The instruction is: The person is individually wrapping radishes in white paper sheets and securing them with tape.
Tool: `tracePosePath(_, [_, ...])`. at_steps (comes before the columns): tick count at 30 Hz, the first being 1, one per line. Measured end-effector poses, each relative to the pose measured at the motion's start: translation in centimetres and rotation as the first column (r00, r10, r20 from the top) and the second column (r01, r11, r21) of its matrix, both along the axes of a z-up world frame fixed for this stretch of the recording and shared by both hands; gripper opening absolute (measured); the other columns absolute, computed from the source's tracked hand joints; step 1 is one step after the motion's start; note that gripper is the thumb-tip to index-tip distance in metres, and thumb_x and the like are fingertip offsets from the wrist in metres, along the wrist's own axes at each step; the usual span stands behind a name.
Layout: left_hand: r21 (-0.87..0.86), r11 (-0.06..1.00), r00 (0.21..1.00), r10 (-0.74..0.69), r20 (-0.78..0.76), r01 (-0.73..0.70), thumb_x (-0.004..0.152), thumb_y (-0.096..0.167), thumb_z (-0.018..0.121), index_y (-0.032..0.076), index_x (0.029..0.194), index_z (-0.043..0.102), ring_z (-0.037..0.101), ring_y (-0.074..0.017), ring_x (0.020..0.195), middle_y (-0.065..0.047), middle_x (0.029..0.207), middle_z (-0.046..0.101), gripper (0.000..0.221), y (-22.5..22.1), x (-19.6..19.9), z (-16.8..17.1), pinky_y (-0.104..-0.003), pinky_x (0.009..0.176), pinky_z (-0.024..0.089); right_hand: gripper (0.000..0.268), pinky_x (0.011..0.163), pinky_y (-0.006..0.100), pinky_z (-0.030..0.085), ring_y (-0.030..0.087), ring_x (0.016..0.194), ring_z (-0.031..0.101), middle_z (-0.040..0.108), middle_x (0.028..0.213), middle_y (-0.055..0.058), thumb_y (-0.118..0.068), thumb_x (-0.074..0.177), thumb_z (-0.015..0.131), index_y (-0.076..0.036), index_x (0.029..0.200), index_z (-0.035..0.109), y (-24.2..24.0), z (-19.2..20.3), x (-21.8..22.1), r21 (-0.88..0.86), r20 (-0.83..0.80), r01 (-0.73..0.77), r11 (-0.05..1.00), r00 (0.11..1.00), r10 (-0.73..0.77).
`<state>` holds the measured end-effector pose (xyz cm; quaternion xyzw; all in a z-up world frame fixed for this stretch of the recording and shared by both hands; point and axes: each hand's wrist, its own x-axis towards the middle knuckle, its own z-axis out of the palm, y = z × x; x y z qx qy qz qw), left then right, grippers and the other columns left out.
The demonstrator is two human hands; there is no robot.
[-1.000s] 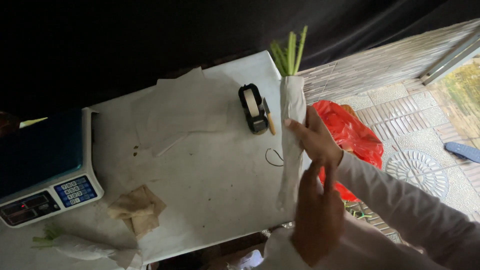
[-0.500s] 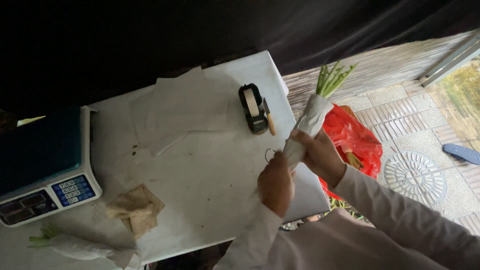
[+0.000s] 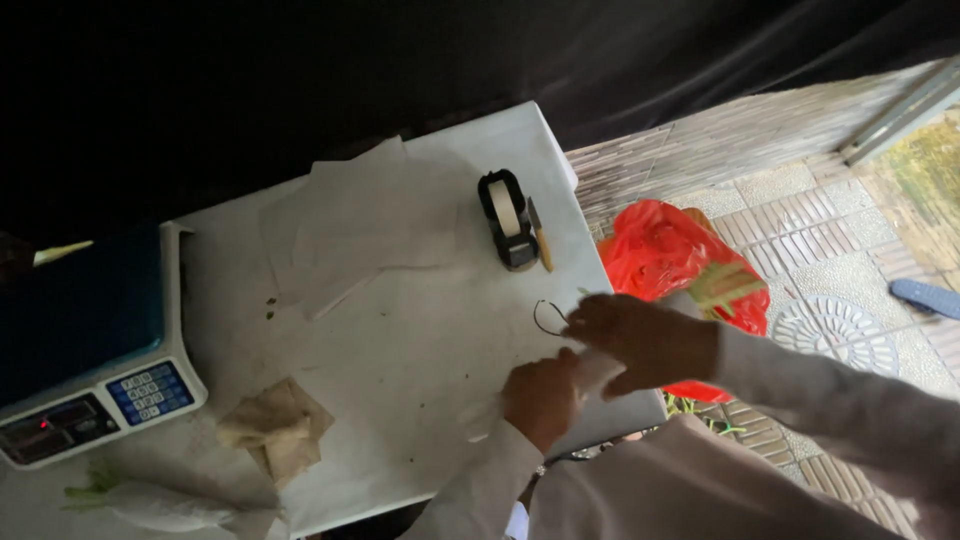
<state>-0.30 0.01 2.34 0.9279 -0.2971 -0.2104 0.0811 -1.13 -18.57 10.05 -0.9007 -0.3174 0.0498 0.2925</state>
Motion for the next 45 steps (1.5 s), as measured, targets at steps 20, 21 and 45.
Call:
tracePosePath(20, [-0.077,0.980,0.977,-0.192,-0.095,0.185,0.103,0.019,0.058,0.005,0.116,0.060,0.075,-0.0345,0.091,-0.016,0.102,0.074,0.019,9.1,8.2,2.2,-0.051,0.079,0.059,0.056,0.085,0.047,0.061,0.034,0.097,0.075,0.078,0.101,0.009,-0.042,0.065,0.078,-0.025,0.119,0.071,-4.3,-8.6,6.5,-0.373,-0.542,-0.115,0.921,0.833,-0.116])
tracePosePath(21, [-0.079,0.980,0.977,-0.189,-0.095,0.182,0.103,0.019,0.058,0.005,0.116,0.060,0.075,-0.0345,0.091,-0.016,0.102,0.074,0.019,9.1,9.2,1.6,-0.051,0.079,0.059,0.056,0.085,0.047,0.061,0.034,0.097,0.075,0.078,0.101,0.009,-0.042,0.065,0.078,-0.025,0.119,0.071,-4.8,-8.1,7.4,-0.375,-0.542,-0.118,0.920,0.833,-0.114])
tracePosePath(45, [-0.736,0.454,0.840,0.458,-0.290,-0.502,0.088,0.019,0.078,0.009,0.115,0.070,0.069,-0.0399,0.108,-0.019,0.106,0.071,0.030,-0.5,16.5,-13.1,-0.049,0.095,0.056,0.034,0.059,0.050,0.064,0.036,0.057,0.073,0.069,0.065,0.027,-0.011,0.076,0.075,0.013,0.098,0.066,-1.8,-10.0,18.4,0.268,-0.950,0.729,0.631,0.310,0.045])
